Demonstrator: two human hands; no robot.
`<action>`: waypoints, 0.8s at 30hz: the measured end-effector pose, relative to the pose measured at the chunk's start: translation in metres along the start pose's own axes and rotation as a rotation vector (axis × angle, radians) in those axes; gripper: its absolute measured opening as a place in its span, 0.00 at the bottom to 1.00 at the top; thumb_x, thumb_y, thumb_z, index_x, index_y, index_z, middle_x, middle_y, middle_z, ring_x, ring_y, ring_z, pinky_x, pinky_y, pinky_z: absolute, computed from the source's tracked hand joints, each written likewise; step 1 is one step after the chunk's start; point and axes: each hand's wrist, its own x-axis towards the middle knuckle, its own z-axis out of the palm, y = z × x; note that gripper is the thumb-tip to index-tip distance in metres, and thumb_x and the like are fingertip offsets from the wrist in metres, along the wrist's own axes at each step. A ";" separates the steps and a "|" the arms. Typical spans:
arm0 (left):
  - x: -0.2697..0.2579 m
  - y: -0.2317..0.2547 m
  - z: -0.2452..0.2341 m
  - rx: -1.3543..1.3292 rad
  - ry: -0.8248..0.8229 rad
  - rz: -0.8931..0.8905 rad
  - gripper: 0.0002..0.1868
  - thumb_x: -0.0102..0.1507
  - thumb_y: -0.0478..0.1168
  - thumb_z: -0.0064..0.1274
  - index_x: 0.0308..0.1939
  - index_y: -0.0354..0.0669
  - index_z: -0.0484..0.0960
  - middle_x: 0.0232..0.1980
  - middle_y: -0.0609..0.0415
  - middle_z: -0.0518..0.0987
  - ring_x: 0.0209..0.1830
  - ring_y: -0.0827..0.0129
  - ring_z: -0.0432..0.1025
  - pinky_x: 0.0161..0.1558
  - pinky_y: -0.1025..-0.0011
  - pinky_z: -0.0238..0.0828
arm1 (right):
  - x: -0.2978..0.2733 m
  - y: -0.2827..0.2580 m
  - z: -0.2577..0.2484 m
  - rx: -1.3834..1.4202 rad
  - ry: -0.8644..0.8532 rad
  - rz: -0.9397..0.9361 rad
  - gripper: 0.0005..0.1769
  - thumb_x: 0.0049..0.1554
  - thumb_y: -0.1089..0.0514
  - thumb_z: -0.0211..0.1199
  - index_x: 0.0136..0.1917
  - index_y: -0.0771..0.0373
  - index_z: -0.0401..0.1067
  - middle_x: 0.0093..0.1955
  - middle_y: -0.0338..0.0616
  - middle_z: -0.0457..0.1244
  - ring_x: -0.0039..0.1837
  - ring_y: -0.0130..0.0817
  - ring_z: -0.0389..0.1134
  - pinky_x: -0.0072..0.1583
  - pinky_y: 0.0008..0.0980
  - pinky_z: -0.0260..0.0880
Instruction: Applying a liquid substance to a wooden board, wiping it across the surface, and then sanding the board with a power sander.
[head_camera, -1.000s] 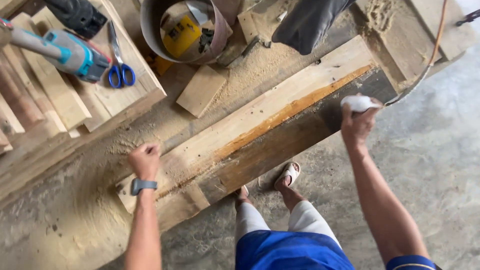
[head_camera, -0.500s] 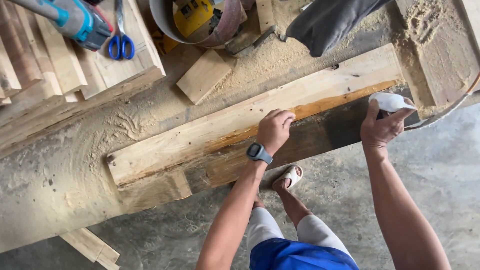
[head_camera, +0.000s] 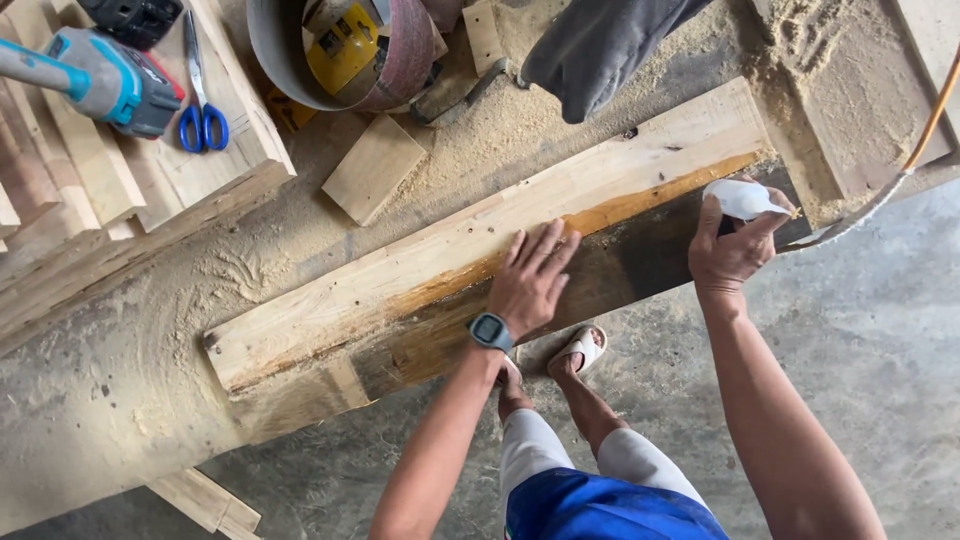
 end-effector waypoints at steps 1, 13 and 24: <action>0.002 0.010 0.004 0.000 0.001 -0.005 0.37 0.74 0.53 0.43 0.82 0.60 0.44 0.86 0.50 0.47 0.87 0.55 0.49 0.84 0.39 0.43 | -0.001 0.000 -0.002 0.002 -0.004 -0.002 0.24 0.70 0.49 0.59 0.65 0.65 0.53 0.56 0.59 0.69 0.51 0.58 0.74 0.51 0.47 0.76; -0.029 0.048 0.004 0.117 0.006 -0.426 0.38 0.73 0.60 0.28 0.82 0.45 0.45 0.86 0.50 0.47 0.88 0.61 0.42 0.84 0.47 0.27 | -0.019 0.034 0.006 -0.126 -0.027 -0.035 0.31 0.72 0.51 0.63 0.73 0.67 0.48 0.57 0.66 0.66 0.52 0.63 0.73 0.51 0.51 0.75; -0.071 0.033 -0.025 0.201 -0.019 -0.591 0.44 0.70 0.64 0.32 0.83 0.42 0.44 0.87 0.49 0.43 0.88 0.60 0.38 0.79 0.36 0.21 | -0.023 0.040 0.007 -0.164 -0.035 0.008 0.34 0.72 0.48 0.64 0.75 0.66 0.47 0.58 0.66 0.67 0.54 0.63 0.73 0.52 0.52 0.74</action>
